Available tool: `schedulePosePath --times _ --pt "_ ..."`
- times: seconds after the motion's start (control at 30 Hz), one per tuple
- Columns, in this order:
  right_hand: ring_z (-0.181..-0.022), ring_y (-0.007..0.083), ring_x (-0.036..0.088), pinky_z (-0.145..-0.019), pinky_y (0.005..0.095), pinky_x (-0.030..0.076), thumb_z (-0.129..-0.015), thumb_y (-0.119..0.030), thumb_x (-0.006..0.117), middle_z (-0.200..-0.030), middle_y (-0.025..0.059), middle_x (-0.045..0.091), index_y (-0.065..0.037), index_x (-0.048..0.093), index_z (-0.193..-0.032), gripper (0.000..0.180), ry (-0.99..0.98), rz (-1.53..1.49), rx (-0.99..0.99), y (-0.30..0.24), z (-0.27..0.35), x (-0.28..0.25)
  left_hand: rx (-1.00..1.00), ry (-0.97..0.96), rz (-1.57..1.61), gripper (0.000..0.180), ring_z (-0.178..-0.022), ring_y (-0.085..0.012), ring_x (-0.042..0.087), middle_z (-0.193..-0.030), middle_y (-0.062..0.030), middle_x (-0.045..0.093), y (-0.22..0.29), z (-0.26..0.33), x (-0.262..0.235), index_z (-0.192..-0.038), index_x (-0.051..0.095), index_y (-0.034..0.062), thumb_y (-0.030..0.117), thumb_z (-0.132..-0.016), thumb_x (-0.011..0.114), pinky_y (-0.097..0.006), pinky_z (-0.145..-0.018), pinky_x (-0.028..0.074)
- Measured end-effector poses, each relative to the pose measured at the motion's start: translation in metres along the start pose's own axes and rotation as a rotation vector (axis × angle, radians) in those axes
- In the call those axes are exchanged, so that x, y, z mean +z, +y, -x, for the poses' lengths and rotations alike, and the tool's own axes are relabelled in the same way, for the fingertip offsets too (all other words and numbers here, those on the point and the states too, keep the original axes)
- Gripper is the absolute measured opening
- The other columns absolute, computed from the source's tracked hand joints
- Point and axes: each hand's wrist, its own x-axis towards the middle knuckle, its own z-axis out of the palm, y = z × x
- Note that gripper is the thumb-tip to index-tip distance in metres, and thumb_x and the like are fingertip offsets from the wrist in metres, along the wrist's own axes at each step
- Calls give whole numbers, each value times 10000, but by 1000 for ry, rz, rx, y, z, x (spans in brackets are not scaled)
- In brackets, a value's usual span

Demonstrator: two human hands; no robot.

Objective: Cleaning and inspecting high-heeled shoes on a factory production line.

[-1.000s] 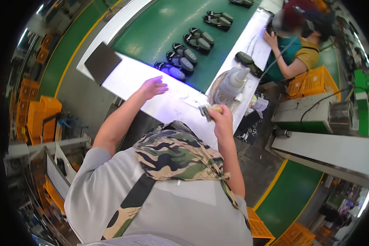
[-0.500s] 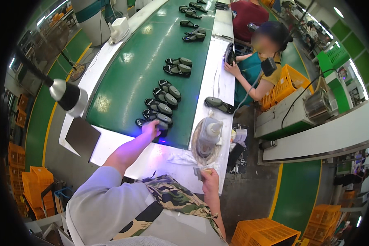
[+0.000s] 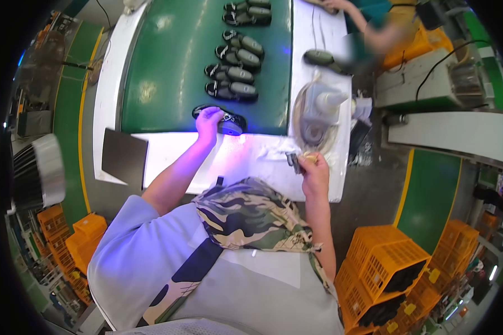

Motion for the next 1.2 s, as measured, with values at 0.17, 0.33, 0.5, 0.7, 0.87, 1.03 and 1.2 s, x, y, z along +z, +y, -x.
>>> schedulePosePath --times 0.17,0.33,0.5,0.7,0.87,1.03,1.2 --pt "-661 91 573 -608 228 463 -807 4 720 -792 10 603 -70 556 -895 200 -36 20 111 14 -8 10 -384 -1 173 266 -913 -247 653 -984 -131 618 18 12 -20 -1044 553 -4 72 -830 691 -336 -743 535" --pt "-646 77 558 -597 215 447 -808 -20 728 -769 4 599 -73 559 -878 191 -128 20 91 8 -12 25 -444 31 -4 388 -847 -243 649 -975 -144 630 -6 -10 -74 -1104 539 -33 161 -827 729 -306 -695 532" --pt "-635 80 553 -592 221 449 -802 -12 729 -765 1 597 -76 558 -874 197 -88 -5 122 9 -29 10 -976 -111 253 662 -1038 -376 623 -1209 -261 543 -8 -34 -34 -1329 412 -25 352 -872 708 -427 -909 534" --pt "-678 69 548 -625 213 447 -801 -1 723 -794 -10 580 -82 552 -876 204 -81 20 137 4 -43 12 -916 39 459 941 -1334 -466 343 -1470 -258 337 -5 -27 69 -1441 344 38 626 -795 695 -586 -1114 283" --pt "-650 89 514 -594 232 403 -810 5 679 -781 -7 546 -78 532 -893 188 17 10 138 -5 -46 -4 -948 47 302 820 -1279 -408 454 -1375 -232 477 0 -36 34 -1377 442 38 625 -837 631 -551 -1091 341" --pt "-690 80 554 -644 220 453 -797 11 714 -798 -4 585 -69 552 -878 198 3 -34 173 2 -64 -16 -965 142 368 501 -1194 -366 551 -1310 -179 545 -10 -57 48 -1290 497 64 367 -906 605 -585 -1047 389" --pt "-697 87 565 -655 224 456 -799 17 715 -802 7 602 -70 549 -859 197 -89 -62 211 7 -71 2 -950 196 464 456 -1212 -382 524 -1298 -152 531 -7 -94 91 -1295 474 111 263 -888 612 -629 -1047 371"
